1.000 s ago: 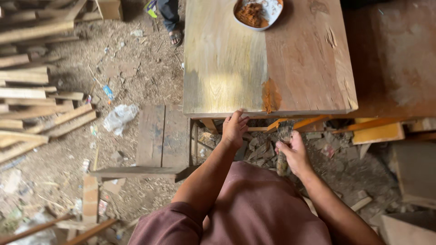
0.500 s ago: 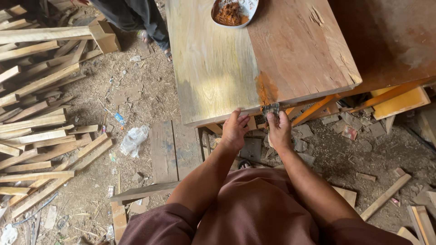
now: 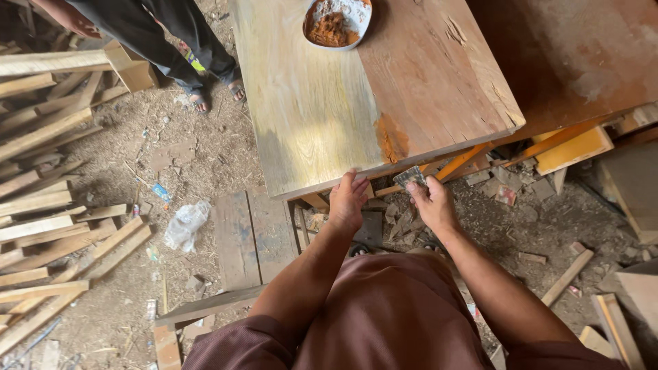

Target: The person scoops orange-brown wood filler paste from a bowl and spreads it with a putty knife over holes and the edge of a wooden tabletop, moving around the board to fill spots and wiping filler along the edge by hand.

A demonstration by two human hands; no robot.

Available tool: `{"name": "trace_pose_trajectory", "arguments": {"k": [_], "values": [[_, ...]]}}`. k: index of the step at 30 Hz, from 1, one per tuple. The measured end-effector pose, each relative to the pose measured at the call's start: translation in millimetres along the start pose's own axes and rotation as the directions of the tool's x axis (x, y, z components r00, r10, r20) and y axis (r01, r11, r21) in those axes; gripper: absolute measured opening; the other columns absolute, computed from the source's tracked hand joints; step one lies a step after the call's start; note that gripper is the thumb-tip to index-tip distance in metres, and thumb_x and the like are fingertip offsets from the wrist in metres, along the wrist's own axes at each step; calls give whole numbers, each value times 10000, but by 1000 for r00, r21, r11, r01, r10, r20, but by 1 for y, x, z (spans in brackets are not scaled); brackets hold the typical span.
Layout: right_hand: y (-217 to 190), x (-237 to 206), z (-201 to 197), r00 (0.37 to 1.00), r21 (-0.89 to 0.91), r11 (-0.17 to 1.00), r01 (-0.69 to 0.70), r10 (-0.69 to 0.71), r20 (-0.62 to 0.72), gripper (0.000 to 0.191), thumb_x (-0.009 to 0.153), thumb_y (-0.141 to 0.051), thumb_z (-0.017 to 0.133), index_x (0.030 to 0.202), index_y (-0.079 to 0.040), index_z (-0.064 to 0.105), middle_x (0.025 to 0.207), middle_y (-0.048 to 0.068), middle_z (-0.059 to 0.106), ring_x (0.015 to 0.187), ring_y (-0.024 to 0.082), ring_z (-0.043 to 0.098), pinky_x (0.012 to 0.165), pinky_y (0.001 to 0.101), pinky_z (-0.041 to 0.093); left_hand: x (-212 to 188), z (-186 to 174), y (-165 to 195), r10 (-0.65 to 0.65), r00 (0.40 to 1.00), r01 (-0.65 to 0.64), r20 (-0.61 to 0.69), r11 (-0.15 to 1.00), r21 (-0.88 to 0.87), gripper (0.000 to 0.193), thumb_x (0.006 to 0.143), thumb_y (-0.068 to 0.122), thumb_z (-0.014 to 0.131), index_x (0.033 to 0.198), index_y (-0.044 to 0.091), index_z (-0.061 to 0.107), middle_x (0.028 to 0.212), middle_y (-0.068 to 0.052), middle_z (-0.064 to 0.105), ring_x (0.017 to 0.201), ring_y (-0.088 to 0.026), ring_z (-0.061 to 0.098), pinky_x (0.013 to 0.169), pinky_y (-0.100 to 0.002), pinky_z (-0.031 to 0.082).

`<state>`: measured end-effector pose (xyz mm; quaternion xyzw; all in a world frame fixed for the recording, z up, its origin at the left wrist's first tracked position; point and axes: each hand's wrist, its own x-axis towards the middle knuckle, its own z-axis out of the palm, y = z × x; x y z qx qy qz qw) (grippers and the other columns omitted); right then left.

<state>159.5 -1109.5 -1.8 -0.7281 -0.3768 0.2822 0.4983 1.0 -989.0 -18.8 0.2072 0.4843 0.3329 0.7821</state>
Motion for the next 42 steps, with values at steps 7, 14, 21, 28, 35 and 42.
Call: {"name": "trace_pose_trajectory", "arguments": {"k": [7, 14, 21, 28, 35, 42], "values": [[-15, 12, 20, 995, 7, 997, 70, -70, -74, 282, 1028, -296, 681, 937, -30, 667, 687, 11, 661, 620, 100, 608, 554, 290, 478, -7, 4, 2, 6, 1000, -6, -19, 1000, -5, 597, 852, 446, 730, 1300, 99, 545, 1299, -129, 658, 1269, -264, 602, 1035, -479, 395], [-6, -2, 26, 944, 223, 921, -320, 329, -3, 307, 1023, -319, 679, 903, -39, 641, 664, -6, 559, 556, 82, 554, 467, 275, 429, -13, 7, 7, 0, 1000, 0, -23, 1000, -2, 612, 861, 446, 729, 1314, 82, 539, 1286, -143, 652, 1282, -288, 596, 1066, -518, 383], [-8, 13, -45, 795, 168, 817, -552, 454, 403, 223, 954, -262, 672, 993, -59, 587, 654, 46, 561, 489, 145, 524, 423, 292, 391, -6, 10, 2, 18, 999, -19, -35, 1000, -5, 598, 853, 455, 715, 1299, 92, 553, 1270, -134, 677, 1243, -274, 613, 1050, -495, 399], [-93, 120, -84, 733, 65, 856, -512, 397, 552, 450, 896, -165, 705, 1280, -123, 474, 757, 64, 554, 554, 156, 548, 462, 326, 451, -47, -12, -2, -25, 962, -83, 270, 921, 381, 512, 1087, 422, 660, 970, -68, 569, 789, -97, 495, 719, -271, 384, 617, -442, 278], [-156, 246, -41, 538, 150, 757, -637, 296, 789, 562, 1004, -471, 390, 1393, -96, 546, 797, 20, 562, 591, 121, 528, 499, 320, 515, 24, -6, 102, 519, 816, -533, 254, 506, 678, 302, 978, 274, 553, 890, 47, 731, 713, -76, 727, 640, -164, 693, 625, -353, 553], [-171, 293, -1, 557, 24, 820, -572, 366, 746, 512, 1010, -391, 348, 1358, -91, 573, 809, 51, 562, 594, 148, 512, 484, 321, 477, 132, 61, 200, 498, 867, -419, -5, 735, 532, 396, 971, 176, 474, 1326, 6, 519, 738, -247, 720, 563, -343, 725, 498, -440, 577]]}}
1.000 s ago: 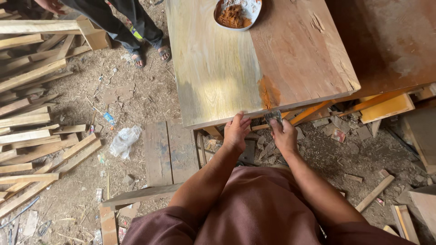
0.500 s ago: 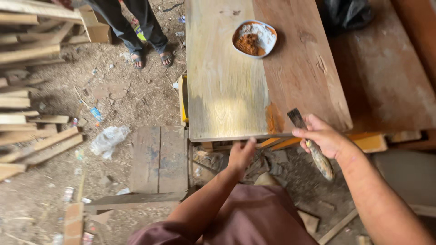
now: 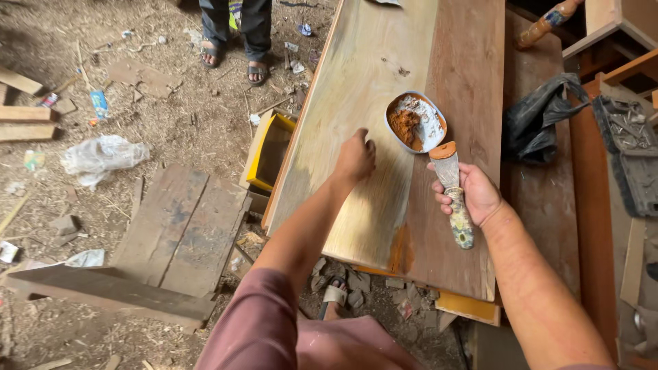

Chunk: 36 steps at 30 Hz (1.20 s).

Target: The person scoops orange-brown wood filler paste from a bowl and spreads it with a putty knife over holes and the edge of a wooden tabletop, moving around the board to fill spots and wiping filler along the edge by hand.

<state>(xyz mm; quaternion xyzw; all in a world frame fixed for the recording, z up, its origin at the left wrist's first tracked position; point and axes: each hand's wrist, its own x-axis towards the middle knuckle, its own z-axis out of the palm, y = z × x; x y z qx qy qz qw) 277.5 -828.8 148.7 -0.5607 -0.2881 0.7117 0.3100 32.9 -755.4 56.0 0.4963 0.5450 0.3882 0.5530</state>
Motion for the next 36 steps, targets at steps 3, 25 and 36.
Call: {"name": "trace_pose_trajectory", "arguments": {"k": [3, 25, 36], "values": [[-1, 18, -8, 989, -83, 996, 18, -30, -148, 412, 1038, -377, 385, 1277, -70, 522, 832, 67, 565, 637, 171, 540, 523, 358, 509, 30, 12, 31, 44, 999, -42, -24, 995, 90, 380, 989, 167, 445, 1313, -20, 516, 781, -274, 715, 561, -373, 725, 497, -462, 596], [94, 6, 8, 957, -521, 843, 133, -246, -154, 654, 1022, -224, 543, 1646, -259, 348, 891, 61, 534, 705, 160, 527, 602, 344, 531, -100, -4, -23, 18, 991, 42, -134, 899, 436, 504, 967, 452, 690, 1093, -23, 576, 974, -313, 719, 976, -475, 702, 841, -528, 551], [93, 5, 22, 766, -987, 95, 128, -642, 38, 568, 998, -319, 613, 1547, -255, 479, 1029, 189, 633, 904, 436, 665, 769, 536, 557, -52, -23, 9, 362, 911, -387, 198, 583, 715, 1554, 431, 737, 915, 1591, 44, 148, 1644, -249, 222, 1519, -423, 243, 1205, -549, 226]]}}
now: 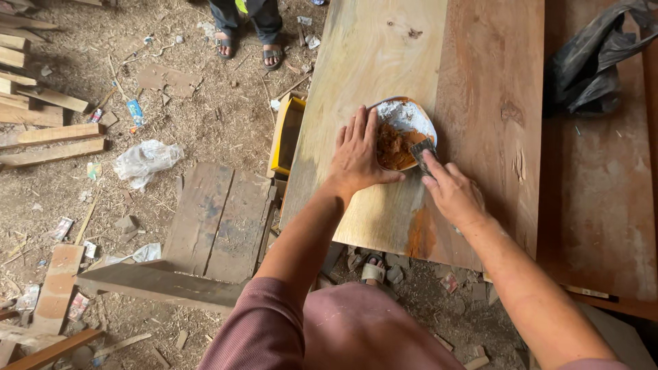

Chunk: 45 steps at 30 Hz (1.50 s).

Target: The person scoops orange-brown wood filler paste from a bowl and spreads it with a putty knife over holes and the edge of a wooden tabletop, moving around the board to fill spots and wiping filler along the edge by hand.

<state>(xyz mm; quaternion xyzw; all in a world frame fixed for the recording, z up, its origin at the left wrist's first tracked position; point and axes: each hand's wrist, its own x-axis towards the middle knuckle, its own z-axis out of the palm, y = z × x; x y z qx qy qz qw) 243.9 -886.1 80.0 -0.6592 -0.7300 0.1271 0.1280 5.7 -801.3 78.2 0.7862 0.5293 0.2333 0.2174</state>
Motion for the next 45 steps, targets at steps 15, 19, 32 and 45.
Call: {"name": "trace_pose_trajectory", "arguments": {"k": [15, 19, 32, 45], "values": [[-7, -19, -1, 996, -23, 997, -75, 76, 43, 540, 961, -320, 645, 1487, -259, 546, 889, 157, 611, 788, 383, 671, 709, 515, 566, 4, 14, -1, -39, 998, 42, -43, 997, 65, 1537, 482, 785, 874, 1551, -82, 189, 1608, -264, 303, 1504, -382, 281, 1209, -526, 228], [-12, -20, -2, 981, -3, 985, -171, 170, 91, 550, 961, -322, 625, 1496, -265, 514, 903, 145, 618, 777, 356, 686, 704, 490, 585, 6, 18, -3, -52, 998, 56, -47, 996, 71, 1560, 450, 781, 875, 1544, -88, 182, 1602, -262, 306, 1509, -380, 280, 1213, -520, 231], [-5, -36, -8, 820, 278, 772, -571, 523, 233, 590, 1057, -351, 528, 1630, -268, 414, 826, 197, 685, 635, 283, 584, 618, 427, 546, 1, 14, -1, -51, 999, 52, -12, 993, 107, 1565, 456, 777, 879, 1552, -75, 155, 1617, -246, 267, 1513, -372, 259, 1222, -533, 207], [16, -14, 15, 902, 914, 262, -309, 385, 195, 354, 1078, -308, 485, 1337, -78, 556, 749, 63, 620, 575, 139, 554, 502, 292, 484, -15, 6, 11, -38, 996, 38, -84, 999, -4, 1479, 466, 709, 913, 1542, -53, 242, 1475, -217, 394, 1450, -409, 343, 1221, -547, 253]]}}
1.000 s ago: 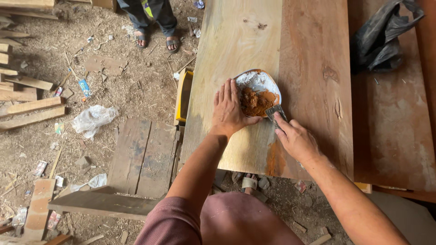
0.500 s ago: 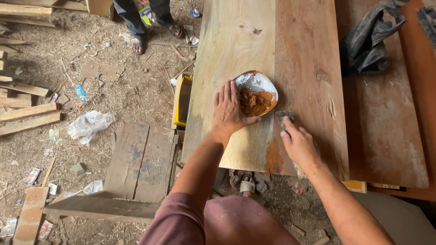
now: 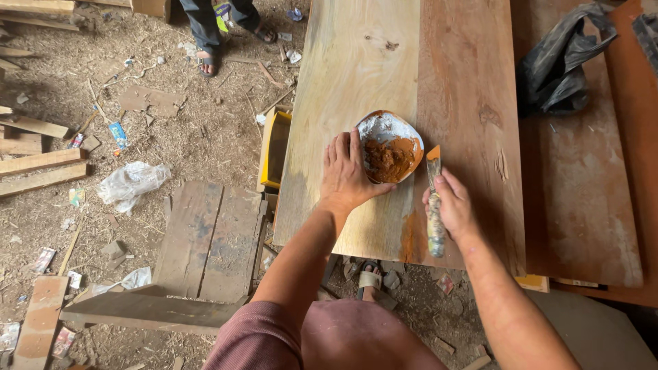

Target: The person scoops orange-brown wood filler paste from a bowl and spreads it with a putty knife over holes and the edge of a wooden tabletop, moving around the board to fill spots and wiping filler along the edge by hand.

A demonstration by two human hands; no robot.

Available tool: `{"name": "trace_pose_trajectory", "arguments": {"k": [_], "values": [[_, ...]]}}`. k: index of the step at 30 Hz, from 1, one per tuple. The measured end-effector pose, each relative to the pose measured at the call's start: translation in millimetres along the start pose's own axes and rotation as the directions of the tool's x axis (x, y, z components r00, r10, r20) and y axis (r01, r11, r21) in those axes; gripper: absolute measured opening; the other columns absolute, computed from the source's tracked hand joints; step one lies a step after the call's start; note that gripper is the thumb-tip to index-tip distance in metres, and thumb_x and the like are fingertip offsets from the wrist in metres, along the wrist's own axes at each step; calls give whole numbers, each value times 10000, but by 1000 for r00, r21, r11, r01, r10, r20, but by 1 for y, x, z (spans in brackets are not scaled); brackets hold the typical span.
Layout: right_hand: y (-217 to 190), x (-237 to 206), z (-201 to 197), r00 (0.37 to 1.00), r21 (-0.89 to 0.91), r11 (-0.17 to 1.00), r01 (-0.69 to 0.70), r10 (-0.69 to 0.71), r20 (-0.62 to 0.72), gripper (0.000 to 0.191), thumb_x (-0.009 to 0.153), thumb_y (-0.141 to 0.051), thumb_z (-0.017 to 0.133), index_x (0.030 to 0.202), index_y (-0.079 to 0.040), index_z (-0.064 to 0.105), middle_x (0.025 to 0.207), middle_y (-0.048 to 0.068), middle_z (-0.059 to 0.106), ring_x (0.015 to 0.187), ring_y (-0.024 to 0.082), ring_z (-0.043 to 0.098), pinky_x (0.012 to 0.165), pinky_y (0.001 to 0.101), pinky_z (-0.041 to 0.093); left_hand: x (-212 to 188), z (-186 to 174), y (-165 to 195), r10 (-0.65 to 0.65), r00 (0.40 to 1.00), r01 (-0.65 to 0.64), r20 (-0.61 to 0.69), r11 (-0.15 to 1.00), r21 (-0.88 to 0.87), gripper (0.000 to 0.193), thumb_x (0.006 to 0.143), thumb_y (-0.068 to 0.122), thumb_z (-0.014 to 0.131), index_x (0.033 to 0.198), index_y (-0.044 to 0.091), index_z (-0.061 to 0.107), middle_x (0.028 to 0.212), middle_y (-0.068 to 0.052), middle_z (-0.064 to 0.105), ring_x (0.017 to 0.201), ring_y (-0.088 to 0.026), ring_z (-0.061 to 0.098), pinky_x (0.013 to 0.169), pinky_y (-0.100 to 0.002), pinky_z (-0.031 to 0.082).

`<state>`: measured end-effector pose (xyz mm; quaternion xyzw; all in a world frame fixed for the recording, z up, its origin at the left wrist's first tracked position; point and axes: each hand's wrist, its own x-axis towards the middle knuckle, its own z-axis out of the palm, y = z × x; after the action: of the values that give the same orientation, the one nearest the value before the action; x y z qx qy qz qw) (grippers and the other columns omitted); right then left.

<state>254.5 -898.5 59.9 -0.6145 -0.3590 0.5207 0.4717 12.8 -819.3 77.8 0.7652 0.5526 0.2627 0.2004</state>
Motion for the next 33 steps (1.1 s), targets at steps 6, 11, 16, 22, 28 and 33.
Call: {"name": "trace_pose_trajectory", "arguments": {"k": [6, 11, 16, 22, 28, 33], "values": [[11, 3, 21, 970, -385, 900, 204, -238, -42, 472, 1109, -337, 438, 1471, -52, 537, 732, 27, 618, 684, 94, 559, 660, 273, 479, 2, -1, 1, -18, 998, 16, 58, 999, 39, 1539, 445, 796, 883, 1532, -58, 208, 1585, -299, 263, 1498, -433, 229, 1201, -562, 198], [5, 0, 31, 970, -532, 831, 163, -233, -66, 544, 1093, -359, 422, 1550, -68, 468, 702, 50, 615, 679, 116, 580, 691, 299, 496, 3, 0, -1, -18, 994, 13, 105, 999, 43, 1563, 464, 827, 837, 1561, -63, 169, 1617, -254, 278, 1536, -375, 219, 1221, -567, 184], [-3, 2, 44, 977, -671, 741, 18, -155, -144, 558, 1059, -341, 415, 1579, -139, 424, 728, 141, 644, 696, 237, 654, 718, 382, 542, 4, 1, -4, -20, 993, 14, 116, 999, 52, 1562, 467, 834, 830, 1553, -77, 174, 1612, -250, 290, 1533, -371, 229, 1221, -567, 187], [-23, 0, 56, 970, -866, 490, -97, -148, -192, 542, 1050, -333, 427, 1561, -151, 436, 1099, 292, 691, 1055, 484, 654, 931, 541, 511, 5, 0, -3, -34, 994, 28, 99, 998, 63, 1554, 470, 824, 830, 1547, -89, 184, 1594, -251, 318, 1529, -363, 249, 1225, -551, 191], [-24, -3, 35, 973, -940, 295, -173, -98, -210, 547, 1047, -365, 448, 1554, -160, 442, 1134, 255, 707, 1028, 468, 668, 930, 542, 513, 5, 0, -4, -21, 995, 15, 99, 998, 63, 1544, 478, 822, 830, 1543, -90, 182, 1590, -250, 322, 1521, -359, 253, 1211, -545, 193], [-5, 4, -5, 990, -550, 834, -28, -54, -132, 532, 1073, -336, 484, 1555, -111, 473, 809, 122, 655, 691, 209, 611, 656, 359, 539, 4, 0, -7, -3, 996, -5, 92, 997, 78, 1534, 509, 843, 808, 1556, -83, 175, 1604, -244, 310, 1525, -357, 252, 1217, -551, 198]]}}
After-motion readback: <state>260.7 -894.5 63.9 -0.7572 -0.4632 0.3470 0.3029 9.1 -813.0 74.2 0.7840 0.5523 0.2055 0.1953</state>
